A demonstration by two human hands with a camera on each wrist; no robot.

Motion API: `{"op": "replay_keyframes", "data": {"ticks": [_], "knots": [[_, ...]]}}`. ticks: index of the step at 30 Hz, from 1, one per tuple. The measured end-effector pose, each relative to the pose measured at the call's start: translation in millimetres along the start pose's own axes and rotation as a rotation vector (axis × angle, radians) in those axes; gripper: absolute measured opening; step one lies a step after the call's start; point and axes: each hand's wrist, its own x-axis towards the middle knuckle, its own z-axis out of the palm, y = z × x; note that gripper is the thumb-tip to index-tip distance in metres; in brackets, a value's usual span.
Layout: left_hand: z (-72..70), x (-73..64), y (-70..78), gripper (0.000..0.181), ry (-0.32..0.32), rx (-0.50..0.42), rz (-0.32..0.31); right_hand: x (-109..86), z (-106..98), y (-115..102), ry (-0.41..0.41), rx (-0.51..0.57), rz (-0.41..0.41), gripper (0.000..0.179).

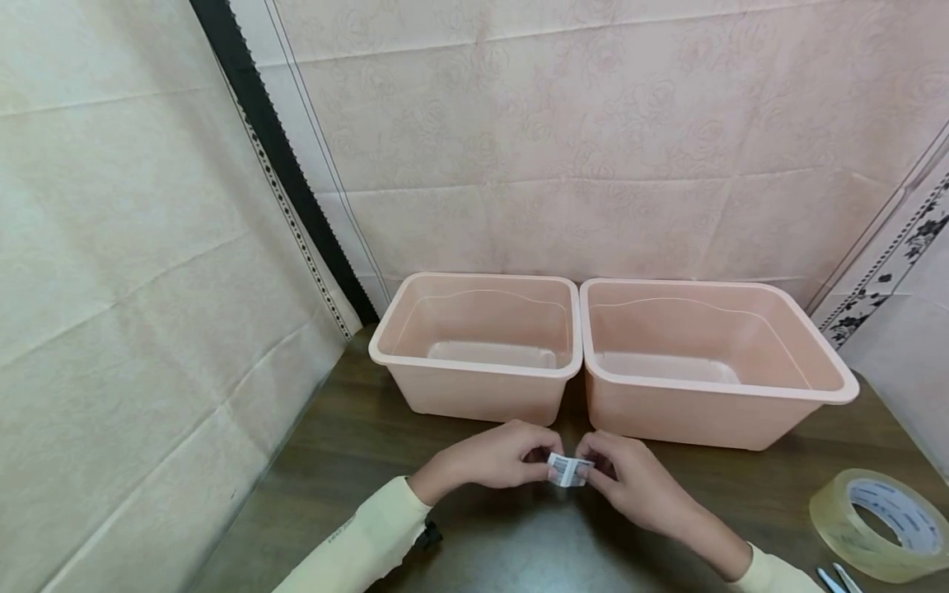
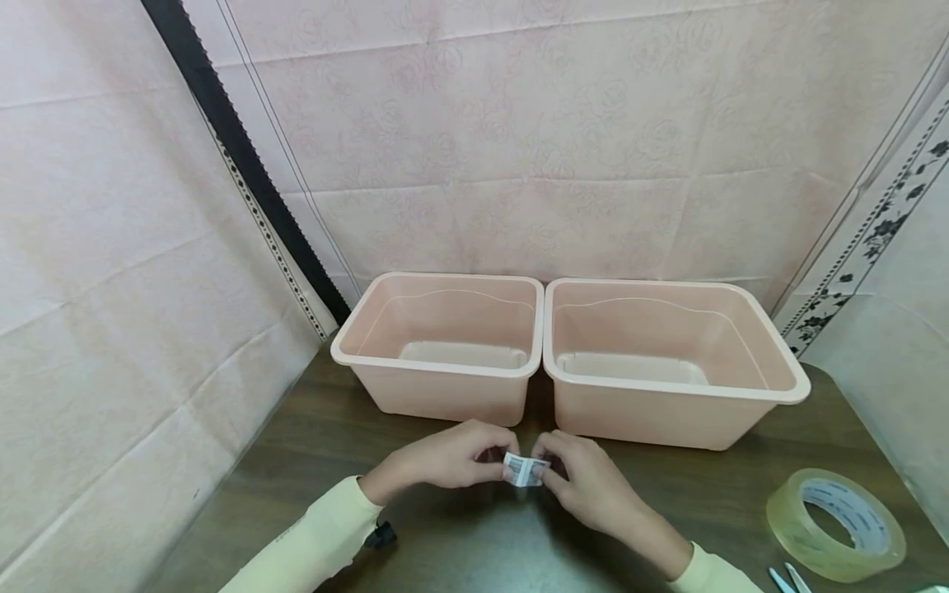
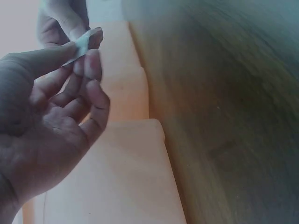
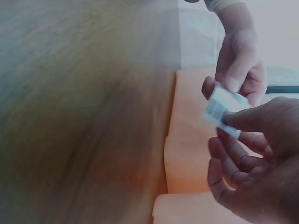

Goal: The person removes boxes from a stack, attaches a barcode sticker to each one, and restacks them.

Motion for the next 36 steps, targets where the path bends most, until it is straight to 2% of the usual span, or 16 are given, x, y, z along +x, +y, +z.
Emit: {"op": "replay_keyframes", "data": {"ticks": [2,5,8,10,16,20,23,25,27,33,36], "knots": [[-2.9,-0.1,0.0,0.003,0.05,-0.074,0.021,1.1,-3,0,0.055,0.032,-0.023,0.021],[-5.4,0.4,2.1,0.003,0.11,-0.232,0.012,3.0,-6,1,0.121,0.079,-0.031,0.022],[-5.7,1.4,4.5,0.004,0.157,-0.398,-0.019,4.7,-9,1,0.158,0.124,-0.003,0.022],[-5.1,2.2,6.1,0.003,0.187,-0.476,-0.041,5.5,-10,1,0.164,0.157,0.031,0.02],[-2.6,3.9,8.1,0.007,0.24,-0.571,-0.076,7.3,-14,-1,0.135,0.284,0.113,0.01],[-1.5,4.5,9.6,0.012,0.252,-0.666,-0.097,8.9,-15,-2,0.109,0.388,0.142,0.007],[-0.1,5.2,11.1,0.013,0.273,-0.704,-0.12,10.0,-15,-3,0.104,0.442,0.151,0.007],[0.8,5.7,12.9,0.015,0.296,-0.71,-0.136,10.4,-15,-4,0.106,0.465,0.146,0.008],[2.1,6.1,14.9,0.018,0.331,-0.679,-0.149,10.5,-15,-4,0.112,0.484,0.134,0.007],[5.3,5.4,23.6,0.029,0.478,-0.408,-0.174,10.9,-14,-5,0.137,0.513,0.08,0.005],[5.9,4.5,27.9,0.029,0.525,-0.319,-0.161,11.1,-14,-5,0.142,0.516,0.074,0.005]]}}
